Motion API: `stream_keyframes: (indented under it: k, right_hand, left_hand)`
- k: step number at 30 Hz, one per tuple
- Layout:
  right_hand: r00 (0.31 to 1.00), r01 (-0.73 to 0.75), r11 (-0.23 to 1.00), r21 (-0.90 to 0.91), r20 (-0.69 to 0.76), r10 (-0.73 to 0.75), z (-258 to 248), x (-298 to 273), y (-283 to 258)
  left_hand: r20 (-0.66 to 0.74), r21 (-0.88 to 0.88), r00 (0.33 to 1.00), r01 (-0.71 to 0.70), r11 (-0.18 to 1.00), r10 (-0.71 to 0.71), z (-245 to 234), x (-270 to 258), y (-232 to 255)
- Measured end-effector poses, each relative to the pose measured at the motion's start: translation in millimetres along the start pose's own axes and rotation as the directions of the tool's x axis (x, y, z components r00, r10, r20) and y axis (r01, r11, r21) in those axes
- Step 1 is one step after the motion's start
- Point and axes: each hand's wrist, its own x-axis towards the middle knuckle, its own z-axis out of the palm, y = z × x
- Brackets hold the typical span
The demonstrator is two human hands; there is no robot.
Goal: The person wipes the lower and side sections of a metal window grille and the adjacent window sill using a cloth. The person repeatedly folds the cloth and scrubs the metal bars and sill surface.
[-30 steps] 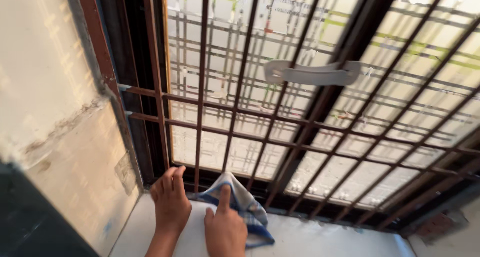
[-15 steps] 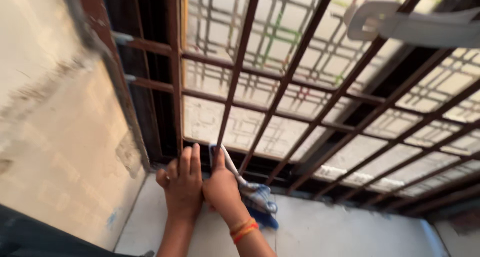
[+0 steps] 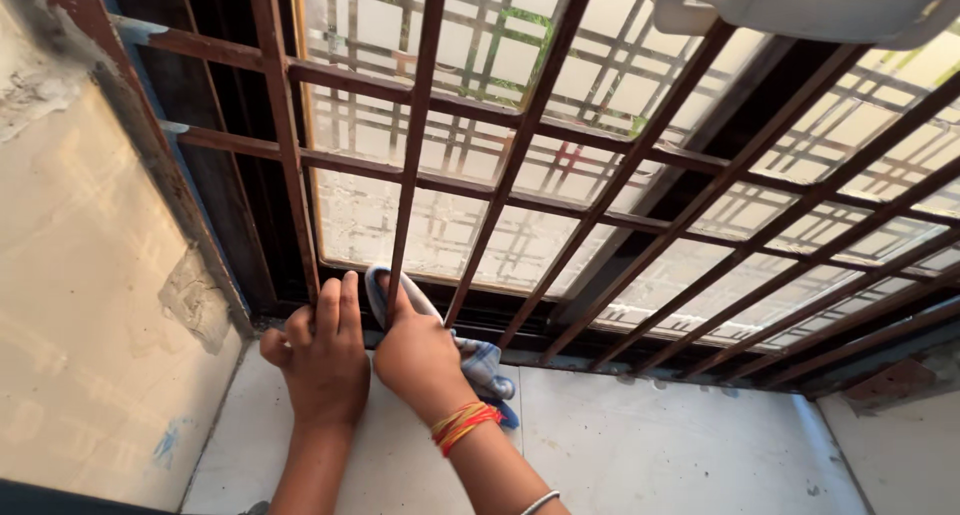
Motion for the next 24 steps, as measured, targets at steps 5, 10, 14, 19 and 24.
stream_keyframes:
  k: [5, 10, 14, 19, 24]
  right_hand:
    - [0.985, -0.168, 0.939, -0.299, -0.091, 0.147, 13, 7, 5]
    - [0.94, -0.34, 0.922, -0.183, -0.105, 0.326, 11, -4, -8]
    - [0.919, -0.28, 0.958, 0.066, -0.271, 0.287, 33, -2, -15]
    - [0.925, -0.313, 0.944, 0.104, -0.193, 0.328, 49, 18, -7]
    - [0.988, -0.083, 0.996, 0.04, -0.128, 0.087, 60, 22, 10]
  left_hand:
    - [-0.025, 0.005, 1.0, 0.002, 1.0, -0.002, 0, -1, -3]
    - [-0.035, -0.016, 0.999, -0.002, 1.0, 0.002, 7, 3, -11]
    - [0.03, -0.052, 1.0, 0.004, 0.999, -0.002, 8, -5, -13]
    - [0.0, -0.133, 1.0, 0.011, 0.991, -0.011, 11, 4, -9]
    - [0.063, -0.348, 0.998, 0.016, 0.937, 0.006, 7, 1, -14]
